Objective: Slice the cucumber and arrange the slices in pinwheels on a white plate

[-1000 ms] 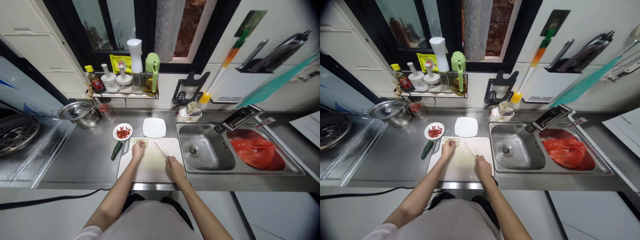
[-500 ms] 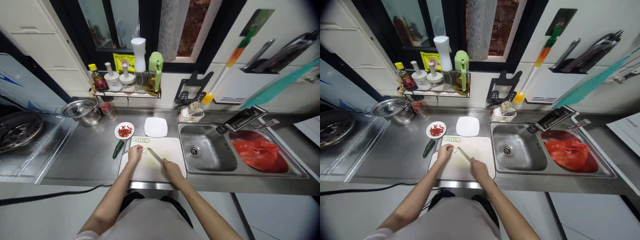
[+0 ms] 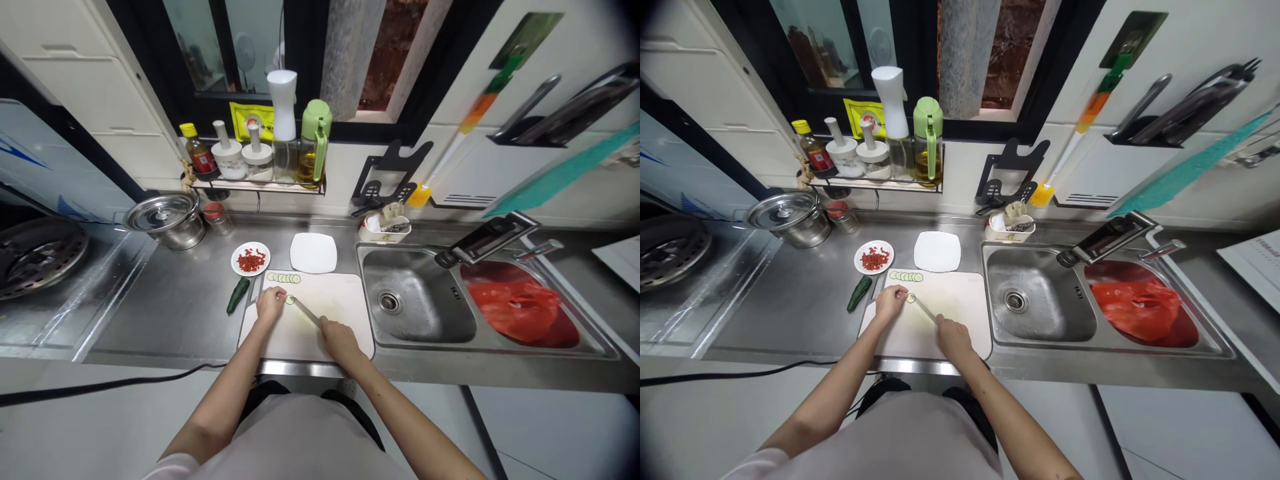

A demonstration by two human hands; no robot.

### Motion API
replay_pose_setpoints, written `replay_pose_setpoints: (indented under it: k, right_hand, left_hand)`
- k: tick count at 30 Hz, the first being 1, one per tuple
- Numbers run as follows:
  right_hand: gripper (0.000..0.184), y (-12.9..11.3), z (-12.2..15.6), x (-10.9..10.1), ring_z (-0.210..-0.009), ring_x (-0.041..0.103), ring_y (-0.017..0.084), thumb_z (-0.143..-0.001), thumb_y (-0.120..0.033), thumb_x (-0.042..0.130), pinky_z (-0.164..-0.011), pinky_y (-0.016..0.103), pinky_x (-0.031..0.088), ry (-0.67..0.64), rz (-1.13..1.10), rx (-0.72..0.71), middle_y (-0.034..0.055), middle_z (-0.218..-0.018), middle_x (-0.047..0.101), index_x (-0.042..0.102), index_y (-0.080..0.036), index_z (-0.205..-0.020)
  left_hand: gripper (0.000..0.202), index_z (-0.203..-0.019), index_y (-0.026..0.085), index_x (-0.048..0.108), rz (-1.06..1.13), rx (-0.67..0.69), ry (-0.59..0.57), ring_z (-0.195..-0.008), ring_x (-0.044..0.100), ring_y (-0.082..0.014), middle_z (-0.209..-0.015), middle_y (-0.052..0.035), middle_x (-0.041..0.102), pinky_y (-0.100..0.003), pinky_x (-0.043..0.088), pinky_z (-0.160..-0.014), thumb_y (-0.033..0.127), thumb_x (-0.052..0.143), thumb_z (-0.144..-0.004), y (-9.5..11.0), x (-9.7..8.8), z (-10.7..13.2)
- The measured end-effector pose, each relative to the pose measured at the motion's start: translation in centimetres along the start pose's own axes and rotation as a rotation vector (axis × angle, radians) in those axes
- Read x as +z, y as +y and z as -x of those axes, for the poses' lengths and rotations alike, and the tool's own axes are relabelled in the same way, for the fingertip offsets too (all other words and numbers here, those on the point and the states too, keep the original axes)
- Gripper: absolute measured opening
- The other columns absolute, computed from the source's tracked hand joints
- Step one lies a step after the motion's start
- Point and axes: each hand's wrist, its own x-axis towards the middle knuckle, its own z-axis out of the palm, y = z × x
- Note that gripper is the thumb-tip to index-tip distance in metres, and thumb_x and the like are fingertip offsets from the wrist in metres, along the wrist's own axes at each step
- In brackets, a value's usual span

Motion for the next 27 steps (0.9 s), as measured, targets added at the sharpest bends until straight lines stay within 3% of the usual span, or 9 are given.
replay_pose_setpoints:
  k: [27]
  right_hand:
    - [0.030,0.23,-0.87,0.04,-0.087,0.065,0.022,-0.087,-0.006,0.033,-0.070,0.030,0.043,-0.035,0.008,-0.080,0.0109,-0.092,0.068,0.049,-0.015,-0.111]
  left_hand:
    - [0.021,-0.094,0.031,0.073,-0.010,0.024,0.005,-0.096,0.058,-0.0212,-0.100,-0.0024,0.069,-0.036,0.036,-0.087,0.026,0.057,-0.082,-0.35,0.26,0.00]
